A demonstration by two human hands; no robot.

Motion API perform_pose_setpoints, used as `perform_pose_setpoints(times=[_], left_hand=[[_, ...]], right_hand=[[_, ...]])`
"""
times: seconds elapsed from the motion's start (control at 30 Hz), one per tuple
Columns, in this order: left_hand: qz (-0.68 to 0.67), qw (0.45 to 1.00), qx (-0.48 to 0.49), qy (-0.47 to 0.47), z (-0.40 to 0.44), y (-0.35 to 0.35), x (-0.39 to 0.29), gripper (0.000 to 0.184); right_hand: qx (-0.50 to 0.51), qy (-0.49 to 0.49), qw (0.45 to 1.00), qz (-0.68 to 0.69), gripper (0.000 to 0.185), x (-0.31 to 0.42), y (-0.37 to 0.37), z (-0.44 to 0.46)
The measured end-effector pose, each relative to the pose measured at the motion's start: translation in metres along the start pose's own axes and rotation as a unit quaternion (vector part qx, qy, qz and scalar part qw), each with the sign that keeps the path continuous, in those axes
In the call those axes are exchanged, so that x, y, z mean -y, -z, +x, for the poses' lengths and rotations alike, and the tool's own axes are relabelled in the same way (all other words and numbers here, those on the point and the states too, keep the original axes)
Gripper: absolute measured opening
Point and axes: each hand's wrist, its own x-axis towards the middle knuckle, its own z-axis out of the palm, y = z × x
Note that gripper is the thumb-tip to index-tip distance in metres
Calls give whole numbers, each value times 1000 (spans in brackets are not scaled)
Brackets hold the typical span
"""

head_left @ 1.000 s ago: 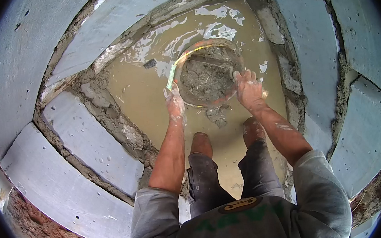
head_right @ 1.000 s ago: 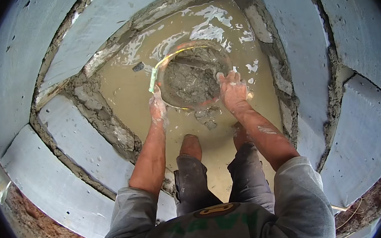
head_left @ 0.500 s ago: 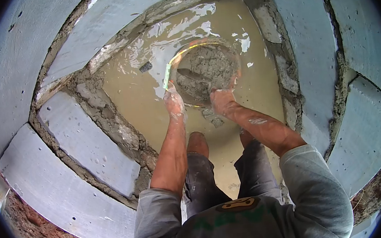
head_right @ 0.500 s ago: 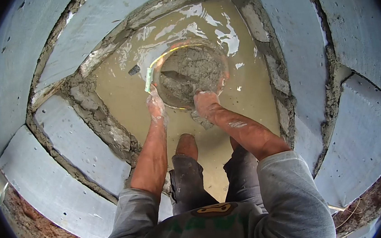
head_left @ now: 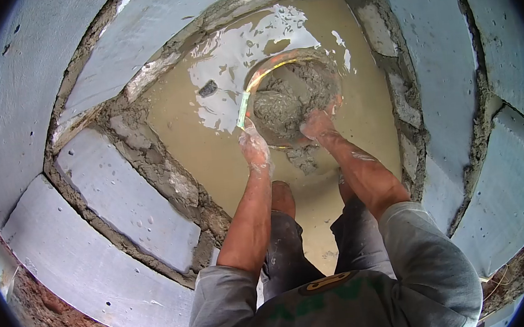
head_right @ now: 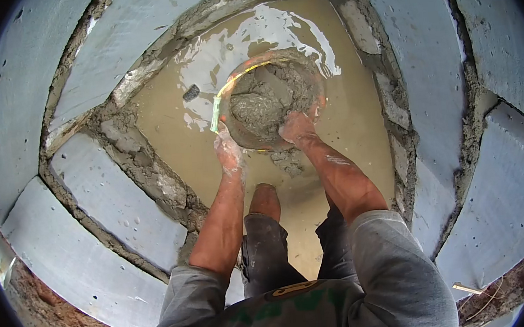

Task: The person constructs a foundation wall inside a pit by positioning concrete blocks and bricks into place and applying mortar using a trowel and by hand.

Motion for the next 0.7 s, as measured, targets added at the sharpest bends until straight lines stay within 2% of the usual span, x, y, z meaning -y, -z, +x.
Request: perform_pose_setpoints(times=[0.1, 0.2, 0.23, 0.27, 0.37, 0.43, 0.5, 0.6, 0.7], left_hand=[[82, 994, -44, -65, 9, 1, 19, 51], [151, 972, -100, -148, 20, 0, 40, 64], [158, 968, -108, -164, 18, -1, 36, 68], [137, 973, -95, -160, 20, 0, 30, 69], [133, 986, -14, -96, 23, 19, 25, 55], [131, 989, 24, -59, 23, 20, 20, 52], [101, 994, 30, -33, 15, 17, 10, 52], [2, 997, 73, 24, 13, 18, -2, 54], [12, 997, 52, 49, 8, 23, -25, 55]], right_hand=[[77, 48, 996, 25, 38, 20, 6, -26], [105, -26, 987, 122, 39, 49, -12, -23], [82, -34, 980, 176, 34, 49, -15, -18], [58, -42, 970, 232, 29, 50, -17, -11], [28, -61, 957, 283, 25, 52, -35, -11], [38, -79, 941, 327, 25, 46, -36, -19], [80, -100, 901, 415, 28, 45, -14, -48], [125, -21, 902, 413, 27, 28, 5, -67], [262, 34, 787, 558, 26, -34, -43, -32]])
